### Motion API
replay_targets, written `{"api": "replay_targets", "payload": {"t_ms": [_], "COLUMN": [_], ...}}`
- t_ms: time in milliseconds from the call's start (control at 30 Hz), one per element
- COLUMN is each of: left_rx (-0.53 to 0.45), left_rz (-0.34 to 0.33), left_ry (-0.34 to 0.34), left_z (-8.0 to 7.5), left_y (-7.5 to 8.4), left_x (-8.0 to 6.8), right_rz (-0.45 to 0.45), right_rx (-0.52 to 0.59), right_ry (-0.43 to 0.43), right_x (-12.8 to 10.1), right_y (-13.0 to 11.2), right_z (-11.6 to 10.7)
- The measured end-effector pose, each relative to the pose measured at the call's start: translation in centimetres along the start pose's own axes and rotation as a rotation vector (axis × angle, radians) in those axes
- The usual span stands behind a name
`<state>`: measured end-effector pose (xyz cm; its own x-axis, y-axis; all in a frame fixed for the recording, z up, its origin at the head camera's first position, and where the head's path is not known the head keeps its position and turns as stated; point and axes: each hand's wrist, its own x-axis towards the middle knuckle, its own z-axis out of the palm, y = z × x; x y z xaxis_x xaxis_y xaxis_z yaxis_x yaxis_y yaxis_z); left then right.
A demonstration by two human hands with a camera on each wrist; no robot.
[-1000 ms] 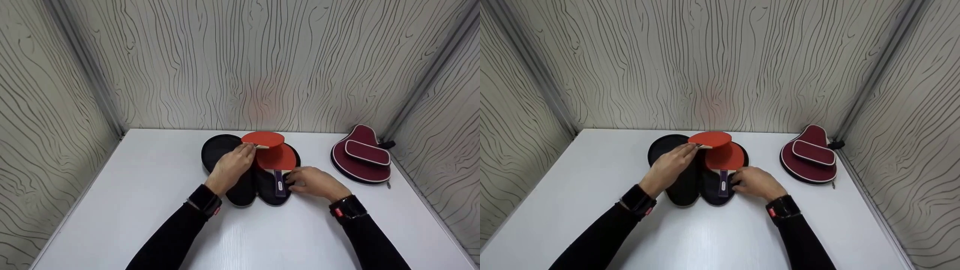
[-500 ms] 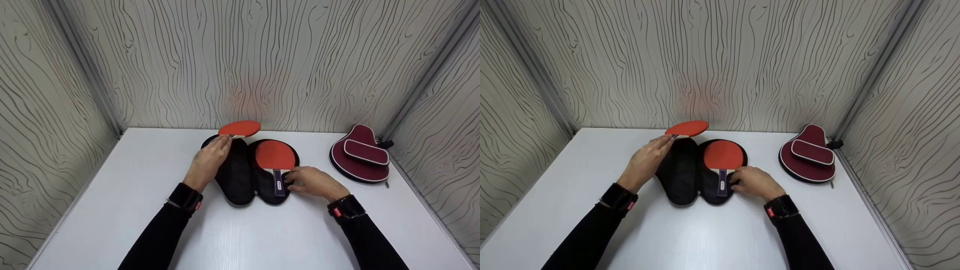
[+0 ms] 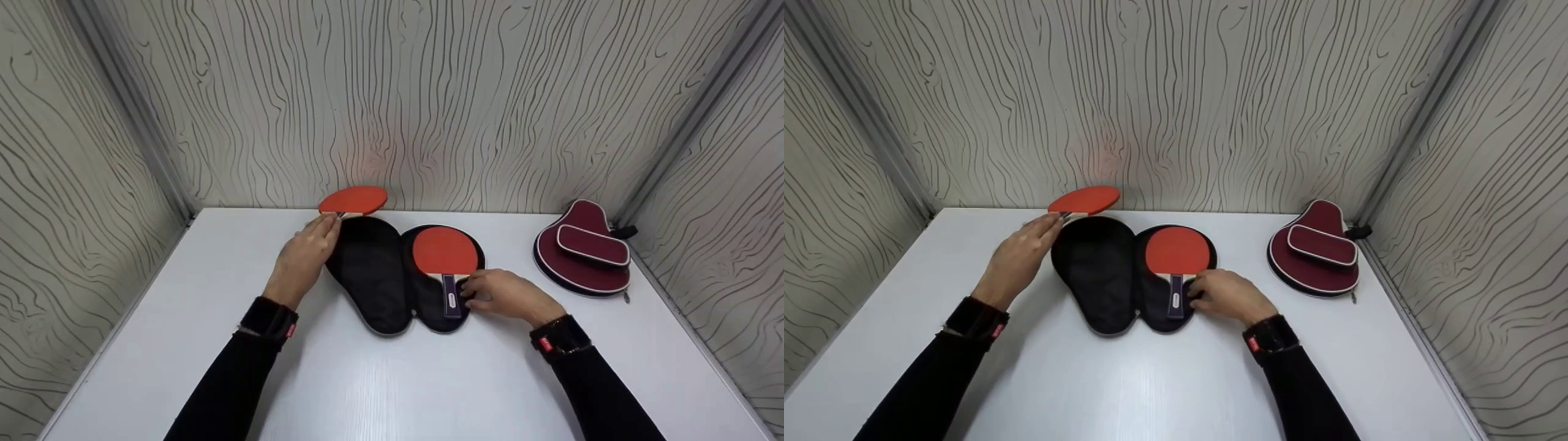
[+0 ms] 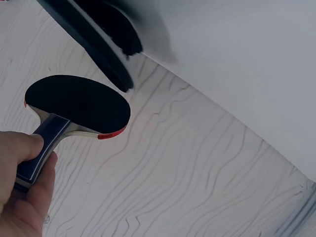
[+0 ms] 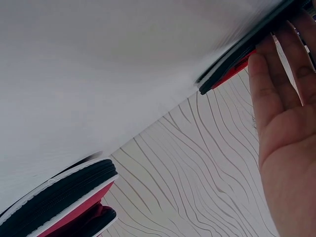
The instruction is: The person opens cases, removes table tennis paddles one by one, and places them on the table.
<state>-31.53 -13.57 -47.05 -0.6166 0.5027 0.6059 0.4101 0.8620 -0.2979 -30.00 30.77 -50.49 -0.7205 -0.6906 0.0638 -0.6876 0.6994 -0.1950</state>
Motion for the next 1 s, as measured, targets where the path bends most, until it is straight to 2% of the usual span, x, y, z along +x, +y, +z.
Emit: {"api": "replay_targets", "payload": {"t_ms": [200,400,700,1000], "left_rx": [0.097,0.137,0.102,0.025], "left_rz": [0.002,-0.017,-0.082,-0.194], "left_ry": [0.022,-0.008,-0.034,-0.12], "left_z": [0.2,0.4,0.6,0.7], "left_y": [-2.1,-4.4,-7.5,-10.4], "left_x": [-0.9,-1.9,-3.4,-4.7], "right_rz": [-0.014,-0.002,0.024,0.013], "right_rx": [0.004,0.017,0.035,0.017], "right_ry": [-0.003,-0.006,-0.006,-0.005], "right_x": [0.2,0.1,-0.1,0.0], "right_y": [0.0,-0.2,-0.2,-0.2], "right_z": [-0.1,0.0,0.0,0.0]}}
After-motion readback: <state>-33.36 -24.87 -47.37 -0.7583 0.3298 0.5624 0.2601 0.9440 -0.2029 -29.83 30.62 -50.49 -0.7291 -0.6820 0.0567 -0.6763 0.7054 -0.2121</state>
